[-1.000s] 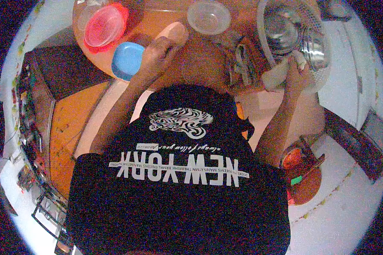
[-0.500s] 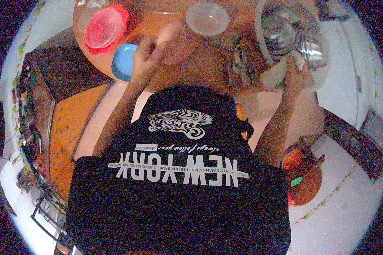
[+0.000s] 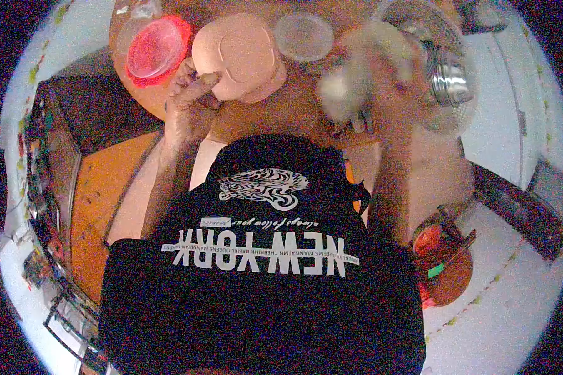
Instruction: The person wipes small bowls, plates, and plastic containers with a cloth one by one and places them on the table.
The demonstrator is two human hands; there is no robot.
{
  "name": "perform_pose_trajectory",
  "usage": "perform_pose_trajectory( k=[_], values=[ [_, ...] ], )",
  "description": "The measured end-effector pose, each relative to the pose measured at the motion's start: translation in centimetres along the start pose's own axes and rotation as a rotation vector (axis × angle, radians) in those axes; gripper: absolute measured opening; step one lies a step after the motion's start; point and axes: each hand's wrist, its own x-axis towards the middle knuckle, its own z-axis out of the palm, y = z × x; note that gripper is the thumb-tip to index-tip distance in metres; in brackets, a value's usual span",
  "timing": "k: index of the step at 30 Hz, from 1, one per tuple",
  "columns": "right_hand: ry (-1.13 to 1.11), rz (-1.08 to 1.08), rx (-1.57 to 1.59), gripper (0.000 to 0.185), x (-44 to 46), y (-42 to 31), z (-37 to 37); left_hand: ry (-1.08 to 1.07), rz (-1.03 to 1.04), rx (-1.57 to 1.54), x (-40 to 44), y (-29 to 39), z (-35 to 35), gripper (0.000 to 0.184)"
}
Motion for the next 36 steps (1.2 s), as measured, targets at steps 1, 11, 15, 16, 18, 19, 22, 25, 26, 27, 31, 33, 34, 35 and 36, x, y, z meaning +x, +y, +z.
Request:
perform_pose_trajectory(
  k=[1, 11, 15, 16, 18, 19, 22, 25, 26, 27, 31, 33, 34, 35, 36],
  values=[
    [-0.133, -0.029, 0.106, 0.034, -1.1, -2.0, 2.3, -0.015, 0.0, 0.009, 0.0, -0.1, 0.4, 0.025],
    [-0.128, -0.941, -0.638, 0.038, 1.5, -0.6, 8.5, -0.04, -0.054, 0.053, -1.0, -0.6, 1.0, 0.019],
    [-0.288, 0.042, -0.048, 0.035, 0.8, -0.1, 6.6, -0.12, -0.013, -0.014, -1.0, -0.3, -0.4, 0.019],
    [-0.324, 0.147, 0.099, 0.035, 0.6, 0.0, 6.3, -0.095, -0.016, -0.076, -1.0, 0.0, 0.1, 0.02],
    [-0.351, 0.288, 0.293, 0.036, -0.3, -0.9, 5.9, -0.163, 0.031, -0.069, -0.5, -0.2, -1.0, 0.029],
    [-0.35, 0.289, 0.294, 0.036, -0.5, -1.8, 5.7, -0.163, 0.03, -0.069, -0.3, -0.3, -0.7, 0.029],
    [-0.409, 0.335, 0.339, 0.039, -1.4, -4.1, 5.2, -0.117, -0.04, 0.116, 0.2, -0.8, -0.1, 0.054],
    [-0.464, 0.199, 0.26, 0.037, -2.9, -5.5, 6.1, -0.188, -0.235, -0.113, -0.2, -1.6, 0.6, 0.071],
    [-0.594, 0.123, 0.235, 0.04, -3.4, -5.6, 6.3, -0.184, -0.413, -0.26, -0.4, -1.5, 1.1, 0.086],
    [-0.724, 0.046, 0.21, 0.044, -3.6, -5.6, 6.5, -0.129, -0.397, -0.241, -0.6, -1.5, 1.2, 0.088],
    [-0.915, -0.423, -0.062, 0.044, -4.2, -3.8, 8.6, -0.337, -0.464, -0.675, -0.9, -2.0, 0.4, 0.077],
    [-0.903, -0.447, -0.127, 0.042, -4.6, -2.8, 9.6, -0.375, -0.383, -0.798, -0.4, -2.9, -0.1, 0.074],
    [-0.797, -0.552, -0.253, 0.042, -4.3, -2.3, 9.9, -0.307, -0.336, -0.815, -0.8, -3.3, 0.1, 0.071],
    [-0.684, -0.653, -0.378, 0.043, -4.1, -1.8, 10.1, -0.24, -0.292, -0.831, -1.1, -3.7, 0.5, 0.068],
    [-0.621, -0.652, -0.405, 0.046, -4.0, -1.4, 10.2, -0.185, -0.281, -0.734, -1.3, -3.5, 1.3, 0.066]
  ],
)
